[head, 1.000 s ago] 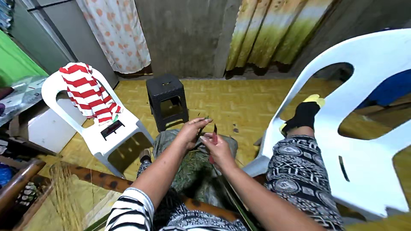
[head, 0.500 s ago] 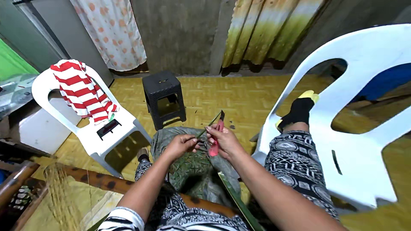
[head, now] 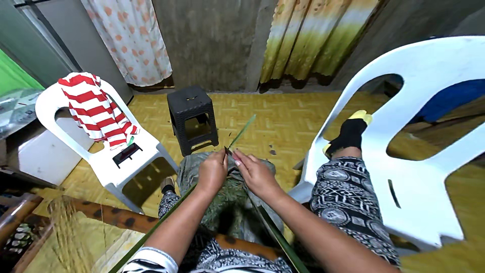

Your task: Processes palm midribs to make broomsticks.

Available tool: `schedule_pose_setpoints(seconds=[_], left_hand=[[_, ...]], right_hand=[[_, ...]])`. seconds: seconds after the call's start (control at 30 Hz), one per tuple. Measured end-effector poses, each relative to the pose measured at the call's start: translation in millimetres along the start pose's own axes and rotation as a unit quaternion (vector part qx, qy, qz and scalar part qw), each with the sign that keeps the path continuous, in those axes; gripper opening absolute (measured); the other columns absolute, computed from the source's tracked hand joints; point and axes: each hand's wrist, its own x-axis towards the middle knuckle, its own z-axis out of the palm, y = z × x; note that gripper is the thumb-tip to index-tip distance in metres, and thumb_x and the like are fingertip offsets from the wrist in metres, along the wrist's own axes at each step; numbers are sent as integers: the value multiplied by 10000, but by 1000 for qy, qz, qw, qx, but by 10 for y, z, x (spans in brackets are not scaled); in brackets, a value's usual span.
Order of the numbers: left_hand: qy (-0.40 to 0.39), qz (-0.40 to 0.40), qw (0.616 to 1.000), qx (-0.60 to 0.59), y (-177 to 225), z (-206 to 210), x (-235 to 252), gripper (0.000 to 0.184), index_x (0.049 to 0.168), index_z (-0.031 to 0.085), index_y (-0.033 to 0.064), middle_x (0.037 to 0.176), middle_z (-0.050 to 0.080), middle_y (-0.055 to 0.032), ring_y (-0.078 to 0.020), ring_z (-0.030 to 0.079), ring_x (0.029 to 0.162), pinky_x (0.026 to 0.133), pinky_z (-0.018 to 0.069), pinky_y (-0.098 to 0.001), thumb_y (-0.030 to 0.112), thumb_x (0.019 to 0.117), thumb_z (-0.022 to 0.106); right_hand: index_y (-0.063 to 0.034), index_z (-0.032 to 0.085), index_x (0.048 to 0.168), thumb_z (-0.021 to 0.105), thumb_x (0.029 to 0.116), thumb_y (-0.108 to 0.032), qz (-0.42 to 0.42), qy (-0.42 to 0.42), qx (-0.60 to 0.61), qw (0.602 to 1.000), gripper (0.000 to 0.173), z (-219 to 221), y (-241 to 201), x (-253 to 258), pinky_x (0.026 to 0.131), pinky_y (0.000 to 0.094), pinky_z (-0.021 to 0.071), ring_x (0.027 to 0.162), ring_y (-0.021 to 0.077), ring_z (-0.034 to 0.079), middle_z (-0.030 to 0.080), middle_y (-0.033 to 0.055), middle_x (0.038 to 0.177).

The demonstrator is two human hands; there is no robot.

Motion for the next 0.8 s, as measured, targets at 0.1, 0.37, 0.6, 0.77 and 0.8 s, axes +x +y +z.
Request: schedule_pose_setpoints(seconds=[0.1,0.37,0.6,0.77,0.8], left_hand=[[1,1,1000,11,40,-14,12,277,1131,724,-34,1025,729,-215,-355,729,941,839,578,-521,141,1052,525],[46,34,998,12,39,33,13,234,1038,740,-42,921,723,-207,-351,729,838,749,587,-521,108,1017,562],[53,38,998,15,73,33,7,218,972,734,-55,900,720,-208,-353,731,837,752,588,-511,94,1008,579],[60,41,997,21,67,37,17,223,928,731,-54,882,721,-203,-348,732,834,748,590,-503,90,1005,580],[59,40,997,22,63,41,18,226,918,726,-58,881,721,-204,-349,733,831,744,589,-503,89,1004,579]], right_hand=[[-36,539,1482,391,1122,-240,4,8,9,1000,439,-8,-31,-28,960,551,519,1101,391,668,650,250,1259],[-33,559,1465,403,1117,-246,-1,12,22,1000,437,-38,-18,-27,970,550,514,1101,386,668,658,251,1254],[-31,568,1455,402,1118,-239,-3,29,14,999,429,-8,-17,-27,943,544,528,1075,380,677,661,248,1238],[-43,569,1459,408,1117,-235,-4,37,-13,999,423,1,-41,-6,934,548,535,1065,390,683,666,244,1230],[-42,570,1457,409,1116,-231,-6,40,-18,999,422,5,-41,-3,938,552,534,1070,394,682,666,244,1229]])
